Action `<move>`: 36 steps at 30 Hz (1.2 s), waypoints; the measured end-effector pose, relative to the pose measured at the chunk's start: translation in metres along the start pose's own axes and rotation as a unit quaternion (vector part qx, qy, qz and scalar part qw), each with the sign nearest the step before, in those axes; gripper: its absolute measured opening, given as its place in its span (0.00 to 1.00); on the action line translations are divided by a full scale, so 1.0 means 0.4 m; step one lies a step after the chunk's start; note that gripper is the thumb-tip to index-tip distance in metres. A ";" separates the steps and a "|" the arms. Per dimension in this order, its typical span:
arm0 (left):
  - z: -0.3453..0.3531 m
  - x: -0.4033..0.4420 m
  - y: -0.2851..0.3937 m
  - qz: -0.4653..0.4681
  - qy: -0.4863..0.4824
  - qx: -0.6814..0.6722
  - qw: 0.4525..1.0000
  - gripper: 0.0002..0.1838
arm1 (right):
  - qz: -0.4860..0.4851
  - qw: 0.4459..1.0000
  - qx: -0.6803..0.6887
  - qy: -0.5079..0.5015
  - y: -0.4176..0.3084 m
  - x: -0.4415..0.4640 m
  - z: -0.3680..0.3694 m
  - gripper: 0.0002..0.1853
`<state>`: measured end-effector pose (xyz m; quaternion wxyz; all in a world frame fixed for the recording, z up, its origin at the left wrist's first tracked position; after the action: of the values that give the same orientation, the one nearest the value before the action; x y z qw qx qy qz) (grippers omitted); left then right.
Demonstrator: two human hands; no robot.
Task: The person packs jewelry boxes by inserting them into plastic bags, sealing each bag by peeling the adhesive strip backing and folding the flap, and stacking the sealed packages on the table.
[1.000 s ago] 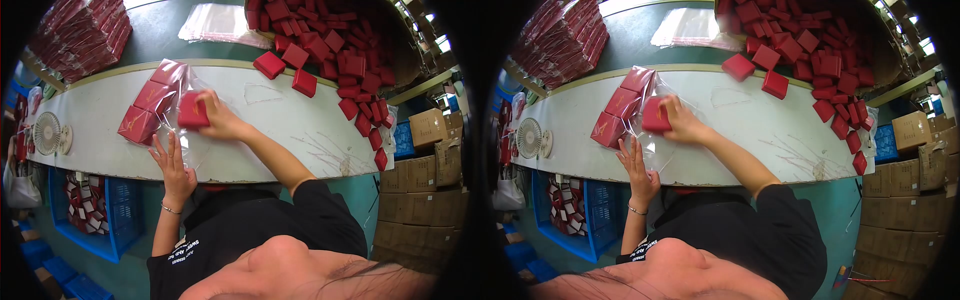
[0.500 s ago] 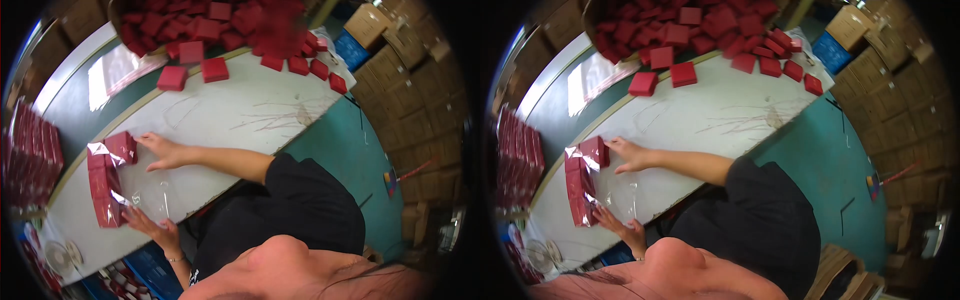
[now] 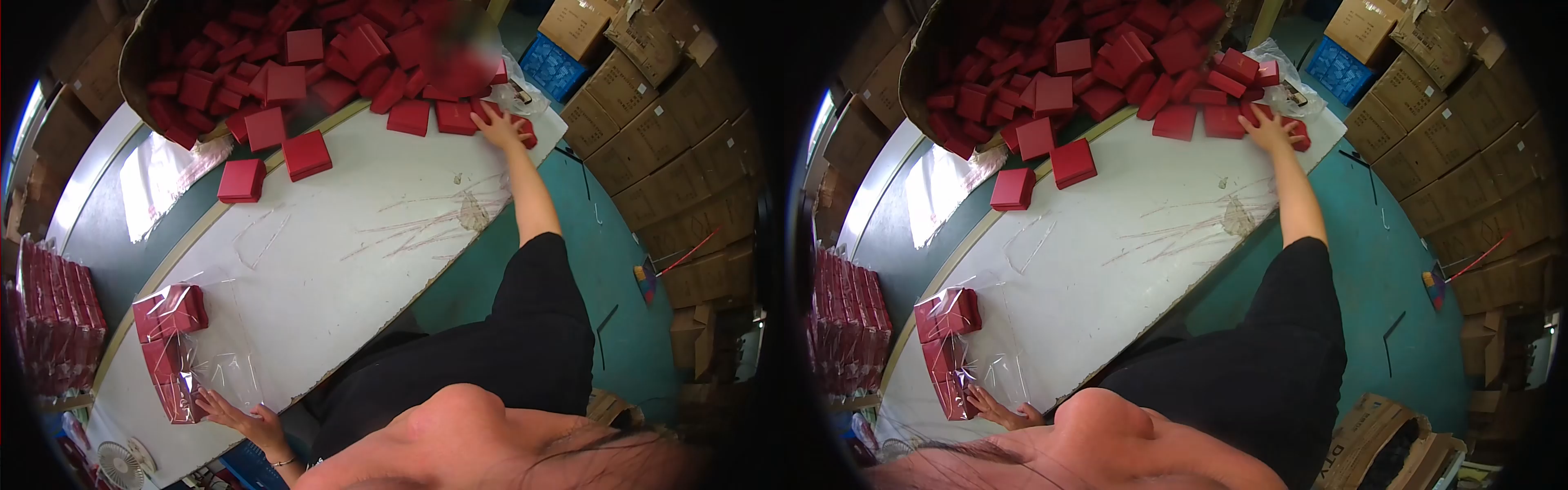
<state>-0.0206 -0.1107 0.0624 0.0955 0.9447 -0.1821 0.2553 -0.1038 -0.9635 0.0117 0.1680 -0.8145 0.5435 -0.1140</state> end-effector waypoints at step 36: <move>-0.007 -0.025 -0.015 -0.028 0.031 -0.085 0.995 0.52 | -0.382 0.868 0.273 -0.164 -0.715 -0.626 0.196 0.54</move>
<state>-0.0275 -0.1013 0.0591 0.1887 0.9294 -0.1734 0.2656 0.0715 -0.6196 0.0527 0.4137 -0.8869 0.1022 -0.1783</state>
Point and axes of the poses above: each hand's wrist, its own x-axis towards the middle knuckle, its own z-axis out of the palm, y = z × x, the point moved 9 cm from there along x, towards the middle knuckle, and after that the axes turned 8 degrees about x, right-handed, at the moved point
